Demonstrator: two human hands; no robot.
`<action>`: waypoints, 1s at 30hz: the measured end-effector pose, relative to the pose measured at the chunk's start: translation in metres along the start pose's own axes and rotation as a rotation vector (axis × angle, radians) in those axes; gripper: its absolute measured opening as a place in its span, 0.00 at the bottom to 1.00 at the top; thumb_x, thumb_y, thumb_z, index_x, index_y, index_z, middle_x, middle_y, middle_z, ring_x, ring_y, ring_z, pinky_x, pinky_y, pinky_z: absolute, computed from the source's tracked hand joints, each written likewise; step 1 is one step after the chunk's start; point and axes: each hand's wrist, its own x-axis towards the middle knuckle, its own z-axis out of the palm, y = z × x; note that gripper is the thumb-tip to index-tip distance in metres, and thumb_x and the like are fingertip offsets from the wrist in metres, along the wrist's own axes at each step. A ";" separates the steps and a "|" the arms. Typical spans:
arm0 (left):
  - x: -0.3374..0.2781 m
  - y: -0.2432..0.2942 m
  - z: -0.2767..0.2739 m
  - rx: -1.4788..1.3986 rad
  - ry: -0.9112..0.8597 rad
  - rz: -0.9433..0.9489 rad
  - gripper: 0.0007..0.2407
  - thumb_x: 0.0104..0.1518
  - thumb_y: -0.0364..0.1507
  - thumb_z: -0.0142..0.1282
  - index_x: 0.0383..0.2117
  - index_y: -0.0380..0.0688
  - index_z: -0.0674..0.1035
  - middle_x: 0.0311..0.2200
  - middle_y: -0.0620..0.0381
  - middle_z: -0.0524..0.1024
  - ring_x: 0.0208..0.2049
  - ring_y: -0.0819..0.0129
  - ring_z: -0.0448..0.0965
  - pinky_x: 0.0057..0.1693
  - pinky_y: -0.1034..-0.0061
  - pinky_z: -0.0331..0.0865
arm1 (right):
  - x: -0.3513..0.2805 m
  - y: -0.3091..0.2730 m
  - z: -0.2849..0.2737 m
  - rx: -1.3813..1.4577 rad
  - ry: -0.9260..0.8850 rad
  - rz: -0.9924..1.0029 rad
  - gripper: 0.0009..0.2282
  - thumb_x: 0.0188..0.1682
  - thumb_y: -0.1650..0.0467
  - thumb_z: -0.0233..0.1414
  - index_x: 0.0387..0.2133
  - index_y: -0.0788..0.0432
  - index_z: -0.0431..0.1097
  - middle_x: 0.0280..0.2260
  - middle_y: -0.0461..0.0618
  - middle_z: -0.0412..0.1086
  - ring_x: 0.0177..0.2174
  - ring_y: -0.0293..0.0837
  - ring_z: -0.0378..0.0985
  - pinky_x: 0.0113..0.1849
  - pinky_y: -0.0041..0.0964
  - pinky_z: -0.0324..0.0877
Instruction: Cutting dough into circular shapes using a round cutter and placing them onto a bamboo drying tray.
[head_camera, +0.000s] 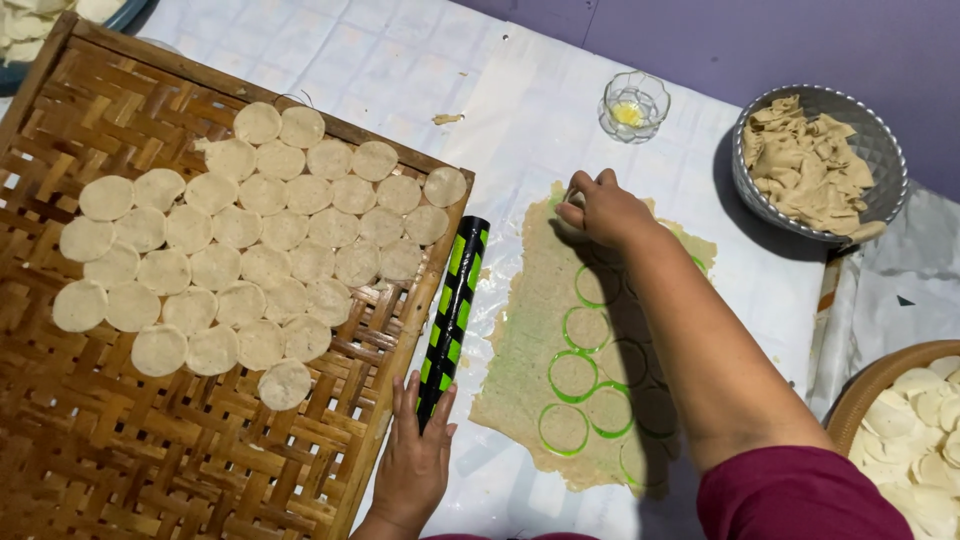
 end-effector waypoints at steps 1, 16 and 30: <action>0.000 -0.001 0.000 0.000 -0.001 0.000 0.25 0.61 0.32 0.51 0.67 0.58 0.62 0.69 0.35 0.48 0.72 0.33 0.43 0.64 0.56 0.64 | -0.001 -0.004 0.000 0.001 -0.001 0.000 0.24 0.53 0.51 0.47 0.57 0.49 0.62 0.50 0.61 0.62 0.35 0.64 0.77 0.40 0.59 0.72; 0.001 0.000 0.002 0.002 0.082 0.037 0.25 0.60 0.31 0.53 0.66 0.56 0.63 0.70 0.36 0.47 0.72 0.33 0.44 0.64 0.55 0.63 | -0.051 -0.024 -0.019 0.190 0.039 0.028 0.23 0.56 0.52 0.45 0.57 0.51 0.64 0.52 0.60 0.63 0.41 0.61 0.77 0.44 0.56 0.71; 0.000 -0.001 0.003 -0.003 0.080 0.046 0.25 0.62 0.31 0.51 0.67 0.58 0.61 0.70 0.38 0.47 0.72 0.33 0.41 0.66 0.54 0.63 | -0.057 -0.043 0.012 0.071 -0.067 0.030 0.21 0.54 0.52 0.46 0.54 0.49 0.64 0.51 0.60 0.62 0.34 0.60 0.78 0.38 0.54 0.72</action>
